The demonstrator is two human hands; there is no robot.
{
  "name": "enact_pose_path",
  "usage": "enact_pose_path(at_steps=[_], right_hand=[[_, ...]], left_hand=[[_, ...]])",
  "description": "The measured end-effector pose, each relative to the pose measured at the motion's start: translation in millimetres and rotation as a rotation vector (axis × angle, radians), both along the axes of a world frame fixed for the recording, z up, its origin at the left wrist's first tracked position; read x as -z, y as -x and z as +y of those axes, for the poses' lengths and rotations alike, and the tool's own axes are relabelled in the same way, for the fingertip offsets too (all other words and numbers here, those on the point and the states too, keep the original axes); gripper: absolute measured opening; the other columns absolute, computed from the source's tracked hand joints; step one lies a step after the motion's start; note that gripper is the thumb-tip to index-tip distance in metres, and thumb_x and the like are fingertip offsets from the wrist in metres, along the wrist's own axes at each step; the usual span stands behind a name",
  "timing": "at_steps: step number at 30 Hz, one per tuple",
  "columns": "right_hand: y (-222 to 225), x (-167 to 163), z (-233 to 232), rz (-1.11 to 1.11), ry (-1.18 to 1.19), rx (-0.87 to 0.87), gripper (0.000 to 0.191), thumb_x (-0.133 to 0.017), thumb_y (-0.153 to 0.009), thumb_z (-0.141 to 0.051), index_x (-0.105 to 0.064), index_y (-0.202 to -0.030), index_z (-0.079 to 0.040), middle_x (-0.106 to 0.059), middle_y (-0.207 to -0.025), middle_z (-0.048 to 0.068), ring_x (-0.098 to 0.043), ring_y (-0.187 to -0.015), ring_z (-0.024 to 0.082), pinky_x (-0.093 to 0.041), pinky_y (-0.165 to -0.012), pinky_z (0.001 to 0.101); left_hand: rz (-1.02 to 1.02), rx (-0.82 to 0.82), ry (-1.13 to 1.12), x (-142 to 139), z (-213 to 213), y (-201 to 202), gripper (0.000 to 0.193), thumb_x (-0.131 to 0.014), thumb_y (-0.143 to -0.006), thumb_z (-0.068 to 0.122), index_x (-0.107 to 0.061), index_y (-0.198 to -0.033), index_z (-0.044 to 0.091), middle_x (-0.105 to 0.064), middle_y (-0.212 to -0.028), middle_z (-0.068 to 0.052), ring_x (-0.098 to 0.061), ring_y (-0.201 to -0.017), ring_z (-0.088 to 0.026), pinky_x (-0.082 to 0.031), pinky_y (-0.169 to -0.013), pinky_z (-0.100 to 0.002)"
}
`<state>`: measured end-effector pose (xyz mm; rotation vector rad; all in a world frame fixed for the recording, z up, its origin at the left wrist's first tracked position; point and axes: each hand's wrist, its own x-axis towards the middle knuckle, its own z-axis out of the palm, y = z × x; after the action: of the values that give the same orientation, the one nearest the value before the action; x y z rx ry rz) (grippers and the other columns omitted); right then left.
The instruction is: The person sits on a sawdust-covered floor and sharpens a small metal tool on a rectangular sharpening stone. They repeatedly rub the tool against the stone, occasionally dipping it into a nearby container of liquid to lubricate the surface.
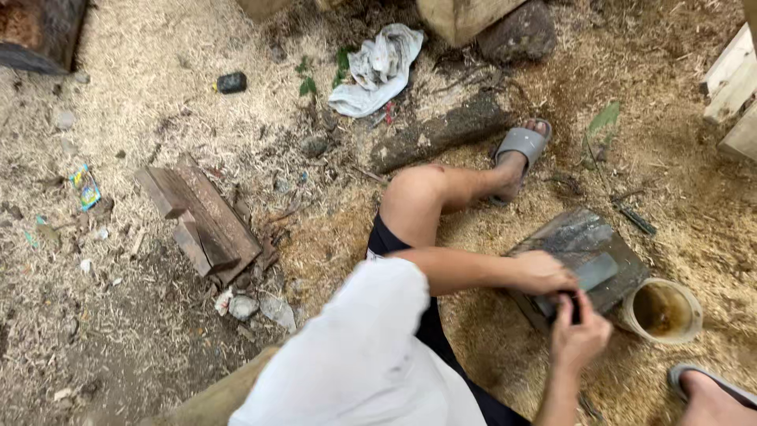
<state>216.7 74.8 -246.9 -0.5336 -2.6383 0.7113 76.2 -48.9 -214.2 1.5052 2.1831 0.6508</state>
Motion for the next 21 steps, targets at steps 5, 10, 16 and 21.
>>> enact_pose_path(at_steps=[5,10,16,21], right_hand=[[-4.9,-1.7,-3.0,0.051,0.005,-0.007,0.031,-0.076,-0.103,-0.032,-0.077,-0.127,-0.012,-0.071,-0.104,0.020,-0.061,-0.106,0.036,-0.051,-0.100,0.0470],[23.9,-7.5,16.7,0.014,-0.119,-0.030,0.033,-0.075,-0.104,-0.034,-0.077,-0.128,-0.012,-0.071,-0.108,0.020,-0.060,-0.105,0.038,-0.051,-0.094,0.0479],[-11.0,9.8,-3.5,-0.087,-0.008,0.086,0.036,-0.078,-0.098,-0.038,-0.079,-0.127,-0.019,-0.069,-0.096,0.018,-0.061,-0.098,0.035,-0.052,-0.092,0.0464],[10.5,3.1,15.8,0.038,-0.062,0.062,0.029,-0.076,-0.105,-0.033,-0.076,-0.126,-0.012,-0.068,-0.105,0.022,-0.061,-0.102,0.039,-0.051,-0.092,0.0487]], left_hand=[[0.053,-0.053,0.047,2.3,-5.0,-2.5,0.034,-0.054,-0.103,0.035,-0.064,-0.133,0.023,-0.076,-0.113,-0.009,-0.075,-0.091,-0.027,-0.061,-0.073,-0.043],[0.356,-0.119,-0.086,-4.9,12.8,9.7,0.042,-0.059,-0.090,0.038,-0.066,-0.129,0.024,-0.067,-0.134,-0.003,-0.069,-0.104,-0.025,-0.062,-0.075,-0.040],[0.115,-0.012,-0.039,12.9,-1.8,-4.1,0.037,-0.045,-0.102,0.031,-0.067,-0.131,0.022,-0.072,-0.118,-0.009,-0.075,-0.080,-0.025,-0.064,-0.061,-0.042],[0.213,-0.093,-0.169,1.9,20.3,12.4,0.035,-0.052,-0.093,0.041,-0.071,-0.112,0.019,-0.077,-0.092,-0.008,-0.074,-0.073,-0.028,-0.060,-0.061,-0.046]])
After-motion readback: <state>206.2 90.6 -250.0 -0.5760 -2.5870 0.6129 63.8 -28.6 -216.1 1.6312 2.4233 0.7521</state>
